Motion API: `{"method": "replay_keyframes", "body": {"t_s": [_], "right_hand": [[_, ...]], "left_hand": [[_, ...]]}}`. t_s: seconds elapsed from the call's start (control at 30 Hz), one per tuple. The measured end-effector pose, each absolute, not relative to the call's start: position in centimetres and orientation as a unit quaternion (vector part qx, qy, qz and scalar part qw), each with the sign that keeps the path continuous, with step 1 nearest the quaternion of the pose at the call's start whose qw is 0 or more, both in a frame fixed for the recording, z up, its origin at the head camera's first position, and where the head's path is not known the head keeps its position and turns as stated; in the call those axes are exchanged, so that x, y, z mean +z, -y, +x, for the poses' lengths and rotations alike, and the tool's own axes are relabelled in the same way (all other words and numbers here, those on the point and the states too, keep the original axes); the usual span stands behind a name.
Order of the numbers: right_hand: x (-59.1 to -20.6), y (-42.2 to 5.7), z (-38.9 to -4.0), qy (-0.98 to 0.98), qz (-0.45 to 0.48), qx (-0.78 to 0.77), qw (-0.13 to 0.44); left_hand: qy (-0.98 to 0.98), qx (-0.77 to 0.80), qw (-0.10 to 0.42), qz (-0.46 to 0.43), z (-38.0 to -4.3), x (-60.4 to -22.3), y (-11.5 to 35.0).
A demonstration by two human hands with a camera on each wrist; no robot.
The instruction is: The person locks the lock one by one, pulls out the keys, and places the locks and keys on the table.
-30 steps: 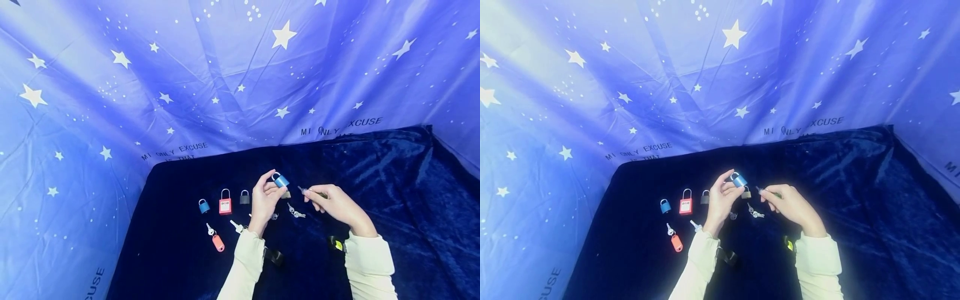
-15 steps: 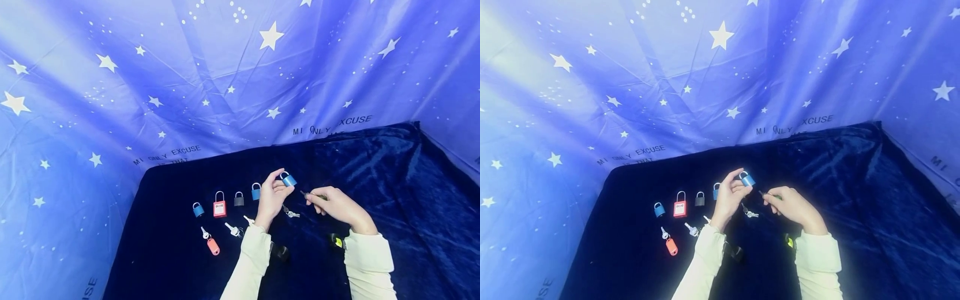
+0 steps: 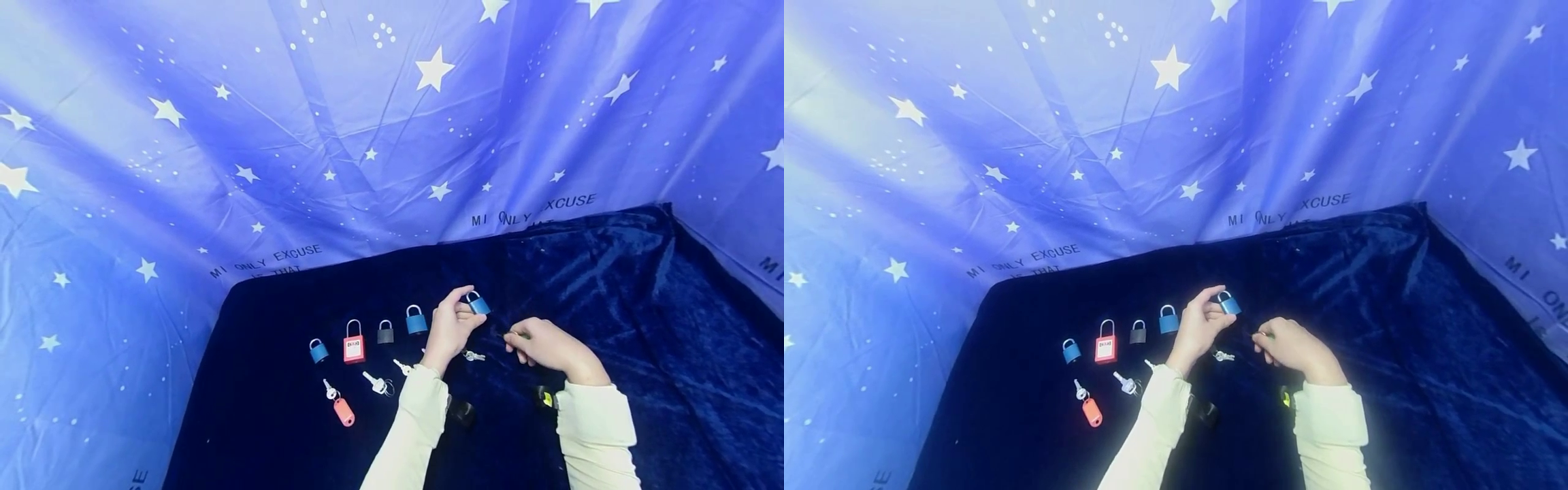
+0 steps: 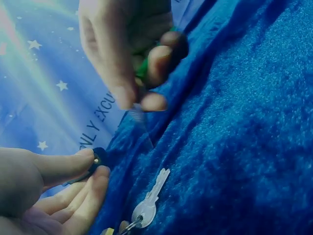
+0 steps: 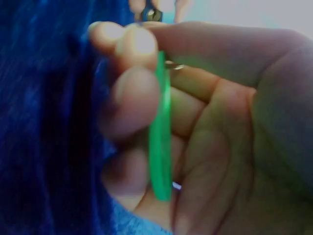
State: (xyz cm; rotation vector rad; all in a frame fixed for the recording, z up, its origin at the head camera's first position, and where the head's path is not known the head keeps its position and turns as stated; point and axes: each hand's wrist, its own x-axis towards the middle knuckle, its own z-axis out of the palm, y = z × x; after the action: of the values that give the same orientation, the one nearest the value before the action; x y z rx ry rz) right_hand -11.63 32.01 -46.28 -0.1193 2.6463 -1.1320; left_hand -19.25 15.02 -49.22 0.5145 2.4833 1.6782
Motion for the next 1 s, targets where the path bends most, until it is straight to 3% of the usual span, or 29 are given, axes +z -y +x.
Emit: {"method": "replay_keyframes", "body": {"t_s": [0.3, 0.5, 1.0], "right_hand": [[-47.3, -32.3, -11.2, -0.913, -0.01, -0.372, 0.167], [-47.5, -32.4, -11.5, -0.916, -0.004, -0.363, 0.169], [-47.4, -32.2, -11.6, -0.913, 0.025, -0.367, 0.177]], "left_hand": [[-0.857, 0.482, 0.054, 0.171, -19.3, -50.0, -16.0], [-0.865, 0.472, 0.041, 0.165, -19.3, -50.1, -16.4], [-0.841, 0.509, 0.067, 0.171, -19.3, -50.2, -16.8]]}}
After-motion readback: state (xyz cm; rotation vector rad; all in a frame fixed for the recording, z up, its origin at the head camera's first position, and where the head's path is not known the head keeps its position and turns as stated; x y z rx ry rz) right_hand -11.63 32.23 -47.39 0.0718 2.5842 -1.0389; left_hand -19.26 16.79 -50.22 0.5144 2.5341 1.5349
